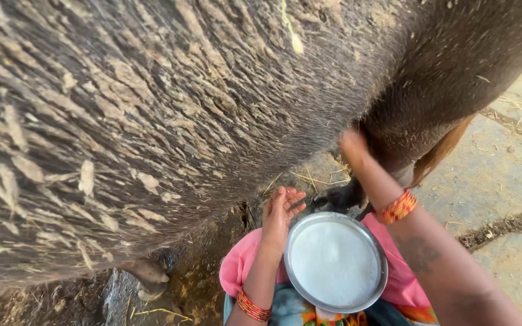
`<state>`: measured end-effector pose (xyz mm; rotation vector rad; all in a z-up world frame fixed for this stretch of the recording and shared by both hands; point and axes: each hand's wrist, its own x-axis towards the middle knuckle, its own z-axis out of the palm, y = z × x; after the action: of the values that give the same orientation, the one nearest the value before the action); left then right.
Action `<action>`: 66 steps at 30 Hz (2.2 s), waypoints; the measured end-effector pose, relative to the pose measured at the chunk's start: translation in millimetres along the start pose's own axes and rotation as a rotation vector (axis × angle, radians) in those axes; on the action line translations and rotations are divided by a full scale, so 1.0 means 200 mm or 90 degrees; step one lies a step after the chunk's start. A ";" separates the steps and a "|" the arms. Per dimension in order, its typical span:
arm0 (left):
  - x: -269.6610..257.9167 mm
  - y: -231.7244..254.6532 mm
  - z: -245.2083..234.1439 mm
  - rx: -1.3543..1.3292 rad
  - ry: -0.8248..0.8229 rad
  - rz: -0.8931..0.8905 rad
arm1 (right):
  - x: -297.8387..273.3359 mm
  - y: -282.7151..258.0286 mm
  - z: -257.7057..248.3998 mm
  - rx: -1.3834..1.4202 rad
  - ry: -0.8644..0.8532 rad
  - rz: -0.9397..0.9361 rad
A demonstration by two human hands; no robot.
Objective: The person milks an animal by hand into a metal bowl, repeatedly pulling on the teats to extract milk.
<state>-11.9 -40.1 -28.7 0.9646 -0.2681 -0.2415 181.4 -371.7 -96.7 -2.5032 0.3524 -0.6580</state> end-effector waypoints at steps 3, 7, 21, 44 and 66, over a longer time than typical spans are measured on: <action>0.00 0.00 -0.01 -0.007 0.006 -0.003 | -0.28 -0.27 -0.26 0.375 -0.005 0.113; 0.00 -0.03 -0.03 0.009 0.002 -0.017 | -0.74 -0.63 -0.72 0.799 -0.018 0.050; -0.01 -0.05 0.01 0.023 0.010 -0.014 | -0.91 -0.73 -0.77 0.835 -0.031 -0.028; 0.04 -0.06 0.09 0.019 0.016 -0.012 | -0.23 -0.29 -0.39 0.253 -0.055 0.240; 0.04 -0.07 0.04 0.021 0.010 -0.027 | -0.89 -0.71 -0.80 0.855 -0.091 0.003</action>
<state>-8.1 -56.1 -36.3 1.0058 -0.2385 -0.2695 -36.3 -255.8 32.6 -1.2392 -0.1390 -0.4494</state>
